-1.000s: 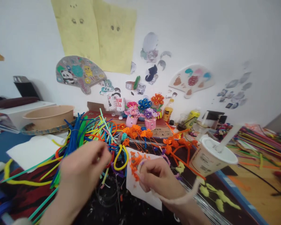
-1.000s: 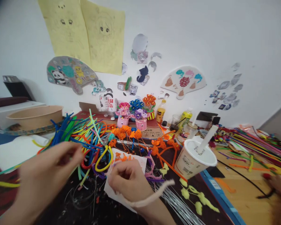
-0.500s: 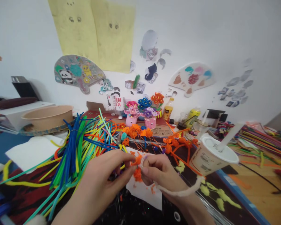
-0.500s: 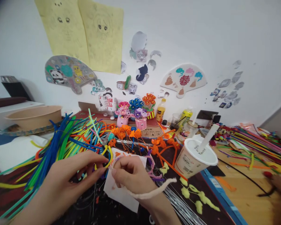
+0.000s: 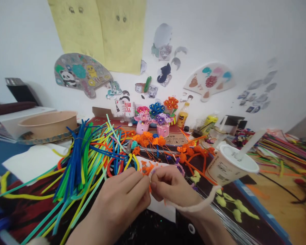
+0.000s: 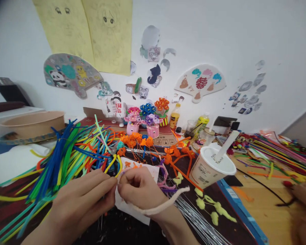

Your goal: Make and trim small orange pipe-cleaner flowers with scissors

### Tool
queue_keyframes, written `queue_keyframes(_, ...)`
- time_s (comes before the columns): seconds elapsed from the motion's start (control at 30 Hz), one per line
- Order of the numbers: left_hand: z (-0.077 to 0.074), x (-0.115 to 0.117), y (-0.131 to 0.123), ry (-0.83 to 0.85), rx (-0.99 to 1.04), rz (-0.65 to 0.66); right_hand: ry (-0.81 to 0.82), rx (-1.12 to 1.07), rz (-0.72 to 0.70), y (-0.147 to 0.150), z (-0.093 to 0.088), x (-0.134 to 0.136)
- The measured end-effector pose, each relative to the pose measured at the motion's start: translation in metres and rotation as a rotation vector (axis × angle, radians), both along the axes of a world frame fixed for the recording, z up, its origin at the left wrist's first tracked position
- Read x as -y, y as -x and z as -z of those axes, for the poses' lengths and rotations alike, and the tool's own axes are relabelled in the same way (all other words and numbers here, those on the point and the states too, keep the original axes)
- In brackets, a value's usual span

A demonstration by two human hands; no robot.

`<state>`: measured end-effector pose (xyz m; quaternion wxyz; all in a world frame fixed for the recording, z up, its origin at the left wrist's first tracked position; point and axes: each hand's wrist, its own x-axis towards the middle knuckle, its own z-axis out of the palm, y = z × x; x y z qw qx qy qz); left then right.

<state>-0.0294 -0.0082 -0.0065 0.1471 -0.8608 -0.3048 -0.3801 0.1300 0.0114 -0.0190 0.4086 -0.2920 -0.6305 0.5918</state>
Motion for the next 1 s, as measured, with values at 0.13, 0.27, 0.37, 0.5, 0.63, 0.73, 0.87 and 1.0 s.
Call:
queue_keyframes(0.13, -0.001, -0.004, 0.016, -0.052, 0.044, -0.091, 0.011, -0.020, -0.030, 0.001, 0.000, 0.007)
queue_keyframes(0.27, -0.004, -0.016, 0.045, 0.068, 0.197, -0.434, 0.053, -0.017, -0.032, -0.003, 0.002, 0.016)
queue_keyframes(0.37, -0.004, -0.022, 0.051, 0.200, 0.032, -0.434, 0.030, 0.010, 0.005, -0.006, 0.004, 0.016)
queue_keyframes(0.5, 0.000, -0.023, 0.041, 0.279, -0.016, -0.471, -0.010, 0.050, -0.017, -0.008, 0.004, 0.012)
queue_keyframes(0.63, -0.003, -0.017, 0.027, 0.491, 0.207, -0.229, -0.050, 0.094, -0.018, -0.008, 0.004, 0.009)
queue_keyframes(0.73, -0.008, -0.010, 0.013, 0.725, 0.305, -0.025, -0.060, 0.099, -0.029, -0.006, 0.003, 0.009)
queue_keyframes(0.87, -0.011, -0.005, 0.002, 0.838, 0.405, 0.026, -0.046, 0.139, -0.004, -0.003, 0.002, 0.012)
queue_keyframes(1.0, -0.009, -0.006, 0.003, 1.002, 0.638, 0.079, -0.095, 0.200, 0.111, -0.003, 0.006, 0.016)
